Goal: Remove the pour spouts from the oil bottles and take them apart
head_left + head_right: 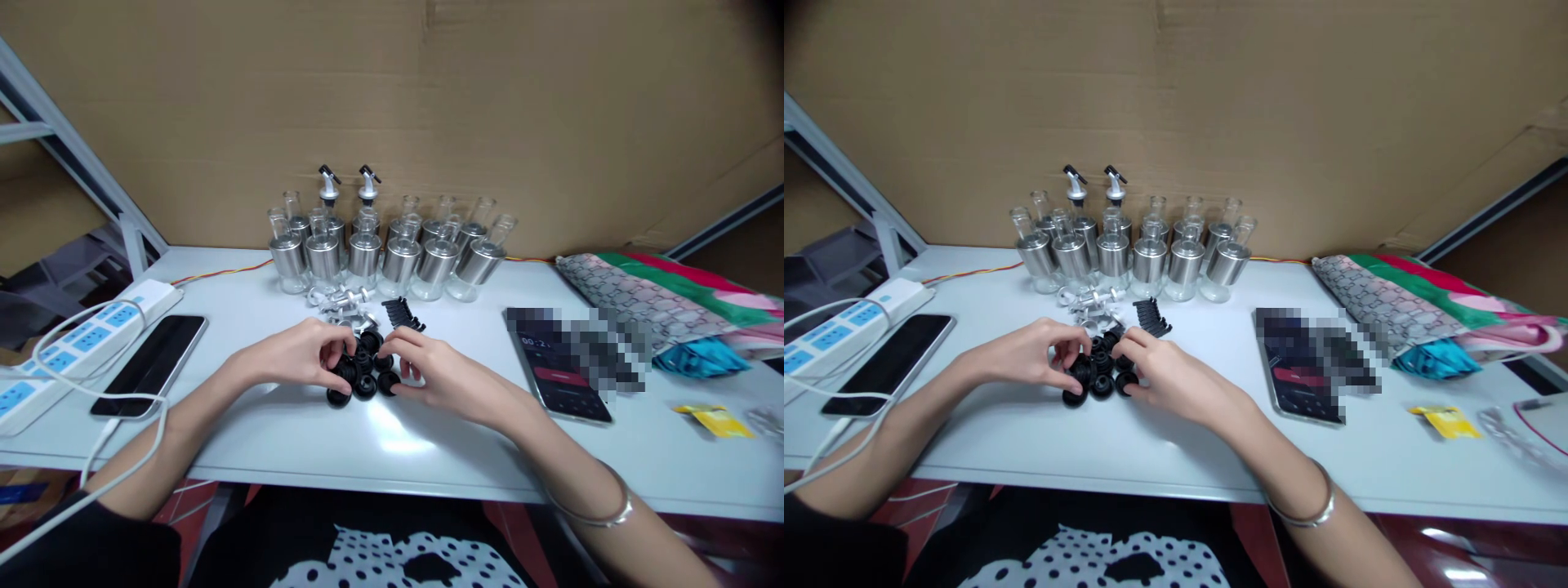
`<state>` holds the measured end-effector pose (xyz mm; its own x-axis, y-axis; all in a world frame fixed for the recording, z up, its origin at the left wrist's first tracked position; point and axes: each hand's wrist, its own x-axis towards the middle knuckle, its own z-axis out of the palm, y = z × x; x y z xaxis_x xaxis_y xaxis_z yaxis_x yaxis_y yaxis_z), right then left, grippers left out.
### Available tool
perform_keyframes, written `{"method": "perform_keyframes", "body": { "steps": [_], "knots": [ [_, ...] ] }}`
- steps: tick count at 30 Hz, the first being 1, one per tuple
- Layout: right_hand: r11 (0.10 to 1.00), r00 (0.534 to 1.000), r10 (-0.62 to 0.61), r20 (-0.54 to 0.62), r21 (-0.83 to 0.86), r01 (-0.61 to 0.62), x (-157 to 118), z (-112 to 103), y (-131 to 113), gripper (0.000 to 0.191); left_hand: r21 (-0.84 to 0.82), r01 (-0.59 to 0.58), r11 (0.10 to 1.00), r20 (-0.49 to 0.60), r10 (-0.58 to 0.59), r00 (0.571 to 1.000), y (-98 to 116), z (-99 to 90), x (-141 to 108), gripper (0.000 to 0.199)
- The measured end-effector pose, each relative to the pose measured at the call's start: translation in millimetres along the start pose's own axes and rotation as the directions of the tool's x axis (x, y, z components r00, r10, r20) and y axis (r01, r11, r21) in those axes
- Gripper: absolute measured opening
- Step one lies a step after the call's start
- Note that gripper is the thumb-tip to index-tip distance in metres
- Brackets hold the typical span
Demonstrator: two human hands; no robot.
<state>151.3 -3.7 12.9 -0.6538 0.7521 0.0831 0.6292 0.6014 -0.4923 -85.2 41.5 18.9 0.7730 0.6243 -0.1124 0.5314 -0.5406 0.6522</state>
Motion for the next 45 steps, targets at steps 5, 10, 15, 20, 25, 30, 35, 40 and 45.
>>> {"method": "perform_keyframes", "body": {
  "steps": [5,10,15,20,25,30,35,40,45],
  "knots": [
    [0.999,0.999,0.018,0.037,-0.028,-0.017,0.1,2.6,3.5,0.031,-0.035,-0.018,0.999,0.013,0.018,1.0,-0.9,0.7,-0.6,0.025],
    [0.999,0.999,0.023,0.038,-0.041,-0.021,1.4,6.6,3.9,0.03,-0.009,-0.041,0.999,-0.01,0.041,0.999,0.2,3.0,1.2,0.019],
    [0.999,0.999,0.018,0.039,-0.043,-0.017,1.1,6.3,1.0,0.029,0.002,-0.055,0.998,-0.03,0.055,0.998,-0.5,5.0,2.0,0.017],
    [0.998,1.0,-0.01,0.021,-0.068,0.011,0.4,4.5,-2.1,0.031,0.0,-0.047,0.999,-0.028,0.047,0.999,1.3,4.6,1.3,0.018],
    [0.998,0.999,0.04,0.002,-0.045,-0.039,0.6,5.1,-1.4,0.044,-0.033,-0.037,0.999,-0.005,0.037,0.999,1.7,3.0,0.4,0.024],
    [1.0,1.0,-0.006,-0.015,-0.024,0.006,1.6,7.7,2.3,0.059,-0.024,0.018,1.0,0.105,-0.015,0.994,3.6,-2.9,-3.2,0.026],
    [0.999,1.0,-0.008,-0.013,-0.043,0.007,2.0,8.6,1.7,0.06,-0.024,0.035,0.999,0.126,-0.032,0.992,5.9,-3.3,-3.4,0.022],
    [1.0,1.0,-0.006,0.007,-0.03,0.007,3.7,9.5,1.8,0.055,-0.035,0.032,0.999,0.115,-0.028,0.993,4.9,-1.3,-2.3,0.022],
    [1.0,0.999,0.01,0.04,-0.028,-0.009,3.2,8.1,1.8,0.055,-0.023,0.033,0.999,0.112,-0.031,0.993,6.5,-2.6,-3.9,0.024]
  ]
}}
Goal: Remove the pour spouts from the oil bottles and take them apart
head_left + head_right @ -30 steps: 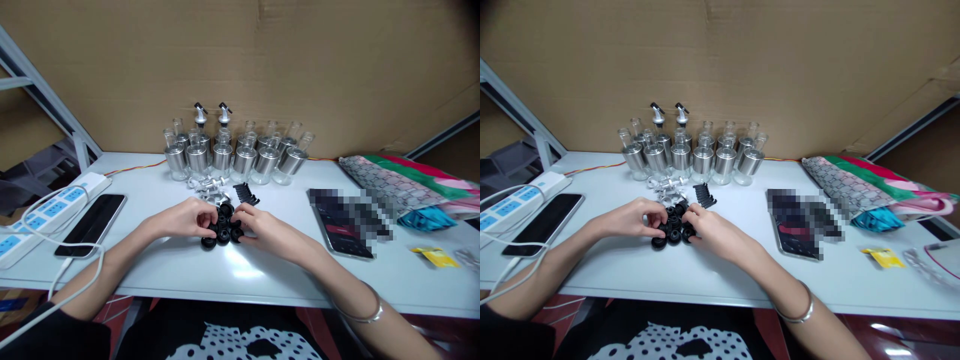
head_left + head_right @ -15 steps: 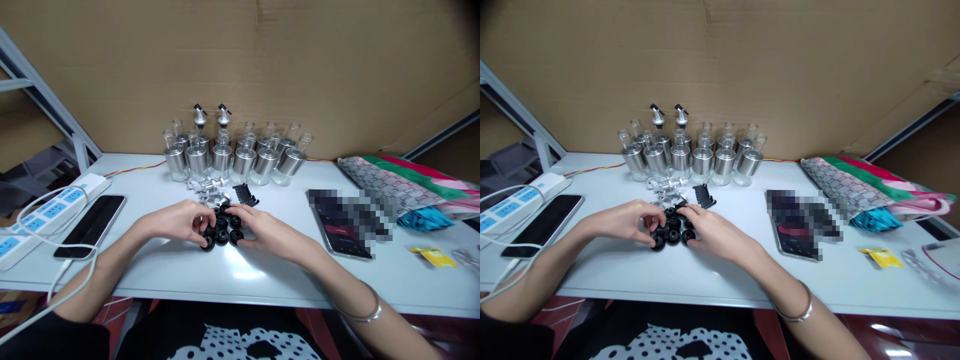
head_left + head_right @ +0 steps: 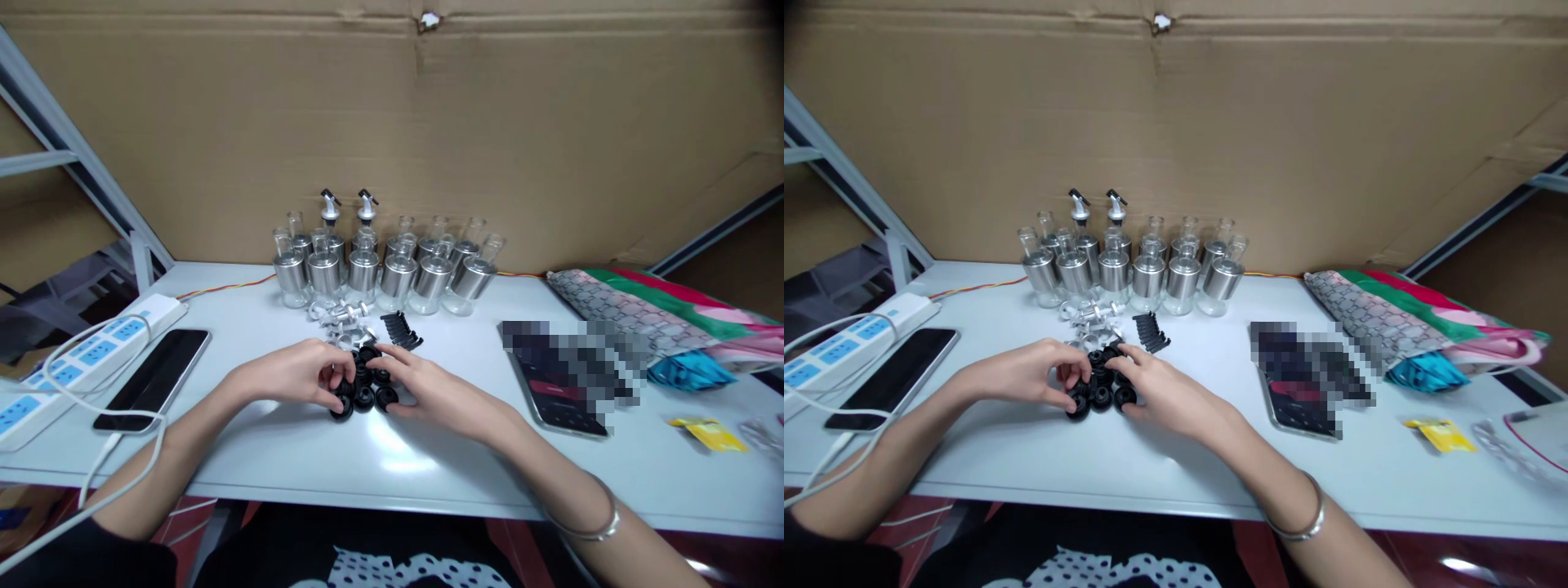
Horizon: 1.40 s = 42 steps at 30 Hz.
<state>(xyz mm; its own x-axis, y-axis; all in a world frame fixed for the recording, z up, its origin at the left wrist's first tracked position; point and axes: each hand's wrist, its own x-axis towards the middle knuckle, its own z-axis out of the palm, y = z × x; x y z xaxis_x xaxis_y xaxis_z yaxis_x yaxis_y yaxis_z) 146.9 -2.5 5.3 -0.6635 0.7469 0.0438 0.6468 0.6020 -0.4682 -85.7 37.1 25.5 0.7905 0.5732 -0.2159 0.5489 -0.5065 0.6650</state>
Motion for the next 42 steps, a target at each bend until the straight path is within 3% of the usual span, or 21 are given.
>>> {"method": "perform_keyframes", "body": {
  "steps": [5,7,9,13,15,18,20,21,25,30,32,37,42],
  "knots": [
    [0.997,0.998,0.056,-0.002,0.056,-0.056,-4.1,-7.8,-5.6,0.056,-0.044,0.026,0.999,-0.066,-0.029,0.997,5.6,0.2,-2.4,0.026],
    [0.995,0.997,0.064,-0.041,0.079,-0.06,-5.3,-11.2,-7.1,0.049,-0.018,-0.008,1.0,-0.179,0.005,0.984,8.8,-0.9,-2.4,0.024],
    [0.995,0.994,0.049,-0.094,0.093,-0.04,-5.4,-13.5,-6.9,0.042,0.023,-0.043,0.999,-0.337,0.048,0.94,12.5,-4.9,-0.9,0.024],
    [0.996,0.983,-0.005,-0.182,0.087,0.021,-3.5,-13.9,-3.4,0.033,0.031,-0.076,0.997,-0.618,0.078,0.782,17.8,-30.2,11.0,0.018],
    [0.996,0.978,-0.035,-0.208,0.072,0.051,-2.4,-13.3,-2.0,0.03,0.076,-0.054,0.996,-0.737,0.092,0.669,17.0,-53.6,22.1,0.012],
    [0.997,0.97,-0.062,-0.234,0.038,0.073,-1.5,-13.1,-1.3,0.029,0.126,0.1,0.987,-0.884,0.066,0.463,10.6,-95.7,42.7,0.013],
    [0.997,0.969,-0.064,-0.239,0.016,0.07,-1.1,-13.3,-1.0,0.029,0.07,0.176,0.982,-0.924,-0.003,0.382,4.1,-121.2,56.8,0.024],
    [0.998,0.969,-0.061,-0.24,0.006,0.065,-0.9,-13.4,-0.7,0.029,0.062,0.215,0.975,-0.929,-0.022,0.37,0.6,-131.6,63.4,0.029],
    [0.998,0.971,-0.055,-0.232,-0.045,0.046,0.5,-12.3,2.1,0.029,0.077,0.301,0.95,-0.913,-0.054,0.404,-12.3,-154.3,84.6,0.028],
    [0.992,0.974,-0.077,-0.213,-0.115,0.054,1.7,-9.2,5.1,0.031,0.056,0.313,0.948,-0.877,-0.103,0.469,-26.1,-159.1,98.4,0.015],
    [0.99,0.976,-0.079,-0.204,-0.128,0.053,1.8,-8.6,5.2,0.031,0.038,0.307,0.951,-0.872,-0.119,0.475,-30.2,-159.6,100.7,0.013],
    [0.987,0.983,-0.059,-0.174,-0.16,0.031,2.5,-8.4,5.1,0.029,0.015,0.286,0.958,-0.903,-0.11,0.414,-31.3,-159.7,102.9,0.005],
    [0.986,0.981,-0.059,-0.185,-0.163,0.028,2.6,-8.4,5.7,0.029,0.013,0.24,0.971,-0.956,-0.059,0.287,-18.9,-164.4,101.6,0.005]
  ]
}}
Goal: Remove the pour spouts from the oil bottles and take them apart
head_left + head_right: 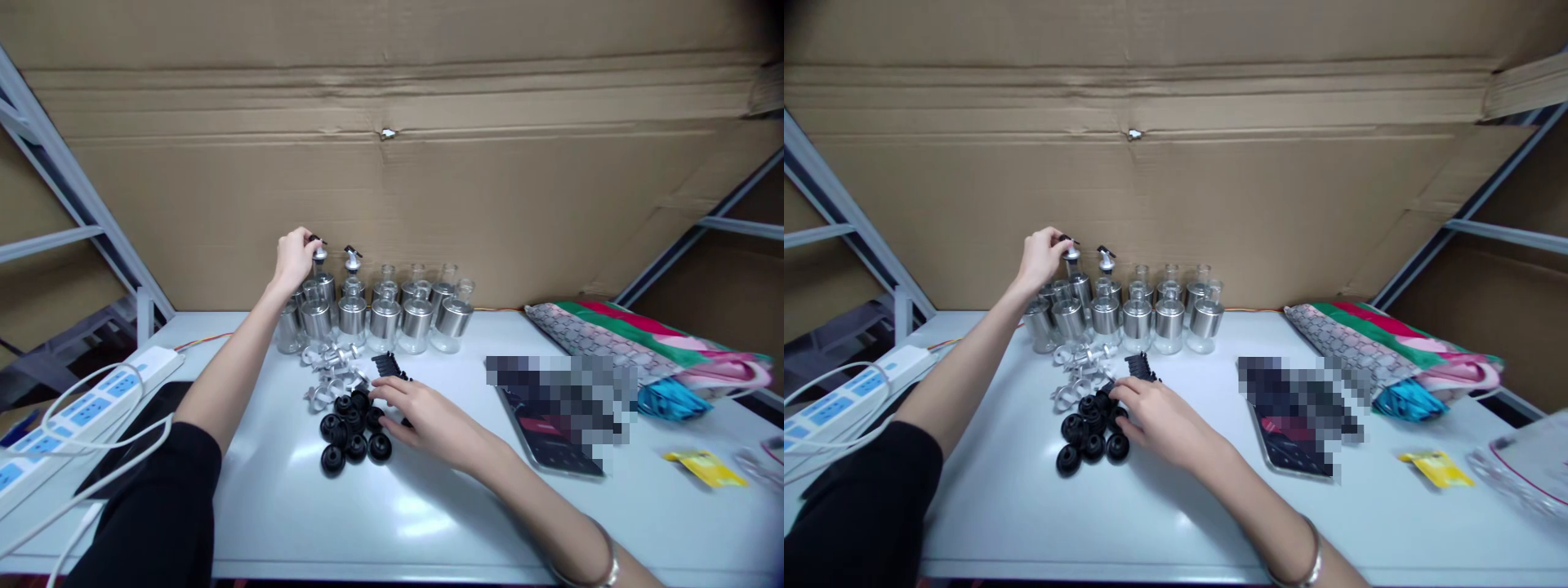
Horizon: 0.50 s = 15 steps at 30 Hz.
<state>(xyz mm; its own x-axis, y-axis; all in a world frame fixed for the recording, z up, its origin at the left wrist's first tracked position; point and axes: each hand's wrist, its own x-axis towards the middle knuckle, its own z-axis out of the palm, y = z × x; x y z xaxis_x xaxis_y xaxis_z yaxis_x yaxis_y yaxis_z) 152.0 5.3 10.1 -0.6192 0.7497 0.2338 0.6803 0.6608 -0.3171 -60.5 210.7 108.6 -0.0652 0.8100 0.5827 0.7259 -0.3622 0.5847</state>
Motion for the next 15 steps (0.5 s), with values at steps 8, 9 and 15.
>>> {"method": "perform_keyframes", "body": {
  "steps": [8,9,15],
  "knots": [
    [0.998,0.974,-0.066,-0.215,-0.002,0.067,-0.5,-3.0,-1.7,0.052,-0.287,-0.306,0.908,-0.461,0.149,0.875,57.4,-38.5,8.8,0.007],
    [0.996,0.962,-0.085,-0.26,-0.011,0.086,-0.5,-3.8,-2.0,0.053,-0.309,-0.346,0.886,-0.491,0.163,0.856,67.6,-43.5,4.2,0.01],
    [0.992,0.856,-0.086,-0.509,0.032,0.119,-1.6,-6.1,-5.0,0.061,-0.451,-0.51,0.732,-0.535,0.236,0.811,111.0,-54.2,-64.1,0.021]
  ]
}}
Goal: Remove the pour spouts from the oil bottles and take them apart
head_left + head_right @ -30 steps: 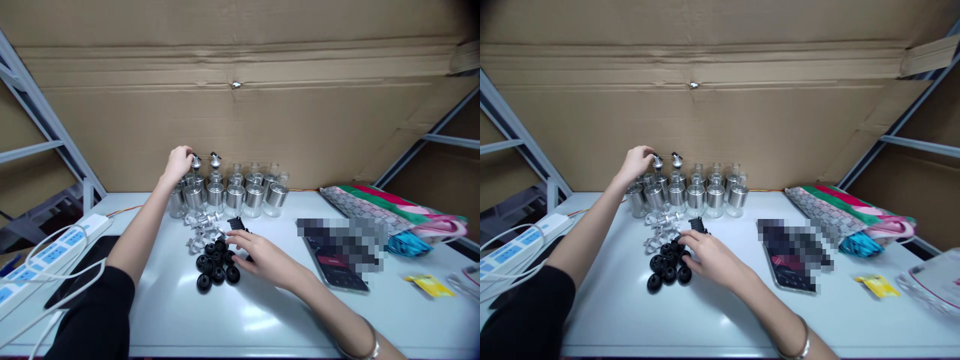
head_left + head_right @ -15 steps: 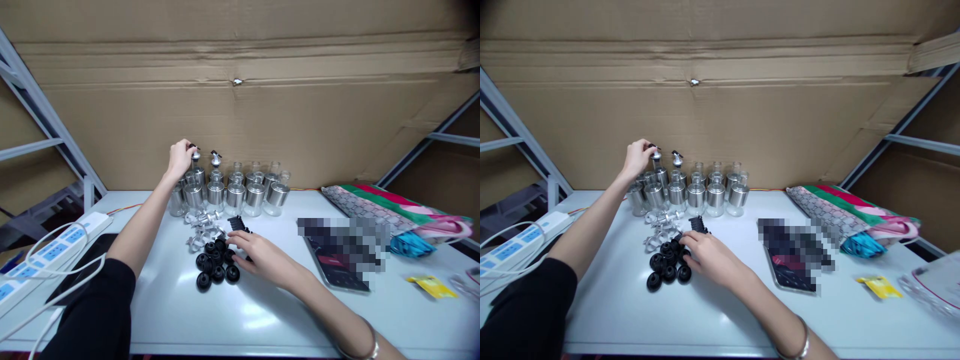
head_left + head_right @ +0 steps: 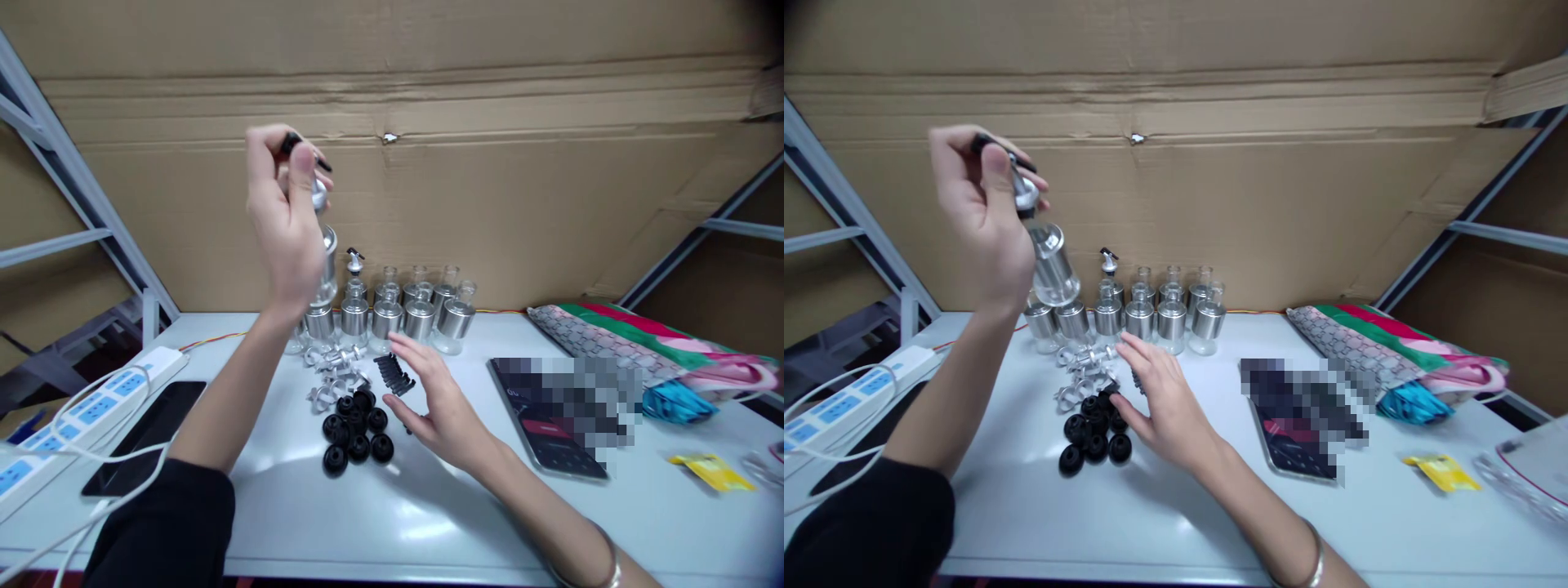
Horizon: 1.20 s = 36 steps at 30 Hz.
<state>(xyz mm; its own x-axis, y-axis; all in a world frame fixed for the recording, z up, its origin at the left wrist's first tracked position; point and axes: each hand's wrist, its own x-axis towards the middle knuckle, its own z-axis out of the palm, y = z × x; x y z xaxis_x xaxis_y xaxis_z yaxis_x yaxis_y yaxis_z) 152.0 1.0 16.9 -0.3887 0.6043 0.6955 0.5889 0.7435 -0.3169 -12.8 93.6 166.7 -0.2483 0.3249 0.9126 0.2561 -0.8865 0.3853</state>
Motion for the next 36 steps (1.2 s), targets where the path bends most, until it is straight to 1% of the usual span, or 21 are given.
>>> {"method": "perform_keyframes", "body": {
  "steps": [1,3,5,6,7,9,11,12,13,15,17,20,22,24,27,29,32,34,36],
  "knots": [
    [0.999,0.999,0.03,-0.045,0.027,-0.029,-0.4,0.0,-1.0,0.062,0.006,0.082,0.997,0.052,-0.082,0.995,10.1,-1.2,-12.7,0.023],
    [0.991,0.988,0.101,-0.12,0.1,-0.089,-1.1,0.2,-3.8,0.064,-0.041,0.232,0.972,0.149,-0.223,0.963,28.0,-3.2,-38.7,0.024],
    [0.973,0.976,0.158,-0.152,0.191,-0.128,-1.2,0.7,-8.2,0.07,-0.19,0.356,0.915,0.272,-0.299,0.915,42.1,-3.6,-62.3,0.02],
    [0.958,0.971,0.191,-0.14,0.242,-0.154,-1.0,1.4,-10.9,0.072,-0.281,0.403,0.871,0.314,-0.313,0.896,47.5,-3.0,-72.5,0.018],
    [0.935,0.965,0.237,-0.111,0.294,-0.196,-0.8,2.4,-13.6,0.07,-0.36,0.448,0.818,0.351,-0.326,0.878,51.5,-2.2,-81.5,0.017],
    [0.861,0.932,0.361,-0.026,0.393,-0.323,-0.7,6.1,-18.1,0.056,-0.468,0.498,0.73,0.387,-0.337,0.858,55.5,-0.2,-96.3,0.015],
    [0.771,0.877,0.479,0.026,0.465,-0.435,-1.5,11.1,-19.2,0.046,-0.509,0.518,0.688,0.444,-0.306,0.842,54.0,0.6,-107.0,0.022],
    [0.745,0.857,0.515,0.024,0.481,-0.462,-2.2,13.6,-18.3,0.045,-0.491,0.54,0.684,0.485,-0.3,0.821,51.7,0.3,-111.0,0.029],
    [0.737,0.845,0.535,0.013,0.481,-0.475,-3.1,15.8,-16.6,0.046,-0.459,0.564,0.687,0.526,-0.302,0.795,48.6,-0.4,-114.1,0.036],
    [0.758,0.834,0.551,-0.014,0.426,-0.494,-4.7,18.5,-11.9,0.044,-0.37,0.596,0.713,0.559,-0.341,0.755,41.9,-2.4,-117.5,0.035],
    [0.789,0.832,0.554,-0.034,0.338,-0.512,-5.8,18.9,-7.9,0.04,-0.307,0.607,0.733,0.573,-0.367,0.733,36.3,-4.4,-118.4,0.029],
    [0.845,0.854,0.513,-0.088,0.229,-0.484,-5.8,17.0,-5.8,0.042,-0.321,0.638,0.7,0.62,-0.354,0.7,32.2,-5.8,-118.9,0.028],
    [0.885,0.879,0.457,-0.132,0.159,-0.437,-5.4,15.7,-6.1,0.047,-0.351,0.661,0.664,0.63,-0.355,0.691,31.8,-5.3,-120.4,0.031],
    [0.914,0.899,0.406,-0.166,0.095,-0.395,-5.2,14.8,-6.5,0.05,-0.363,0.674,0.643,0.605,-0.387,0.695,32.4,-4.1,-122.1,0.034],
    [0.929,0.911,0.371,-0.182,0.056,-0.367,-5.7,13.8,-7.5,0.048,-0.357,0.683,0.637,0.575,-0.427,0.698,33.3,-2.4,-122.3,0.036],
    [0.922,0.912,0.386,-0.137,0.087,-0.377,-6.1,12.9,-8.6,0.049,-0.356,0.692,0.628,0.606,-0.408,0.683,32.5,-2.2,-119.9,0.036],
    [0.896,0.909,0.417,-0.021,0.177,-0.407,-6.2,10.8,-10.0,0.048,-0.357,0.725,0.589,0.693,-0.354,0.628,27.9,-3.8,-113.9,0.036],
    [0.877,0.907,0.418,0.052,0.24,-0.417,-5.6,8.5,-10.5,0.046,-0.354,0.761,0.544,0.758,-0.31,0.574,23.1,-5.6,-109.9,0.036],
    [0.846,0.907,0.394,0.149,0.326,-0.422,-4.2,5.1,-11.0,0.044,-0.344,0.807,0.48,0.824,-0.258,0.505,18.2,-7.3,-106.9,0.037]
  ]
}}
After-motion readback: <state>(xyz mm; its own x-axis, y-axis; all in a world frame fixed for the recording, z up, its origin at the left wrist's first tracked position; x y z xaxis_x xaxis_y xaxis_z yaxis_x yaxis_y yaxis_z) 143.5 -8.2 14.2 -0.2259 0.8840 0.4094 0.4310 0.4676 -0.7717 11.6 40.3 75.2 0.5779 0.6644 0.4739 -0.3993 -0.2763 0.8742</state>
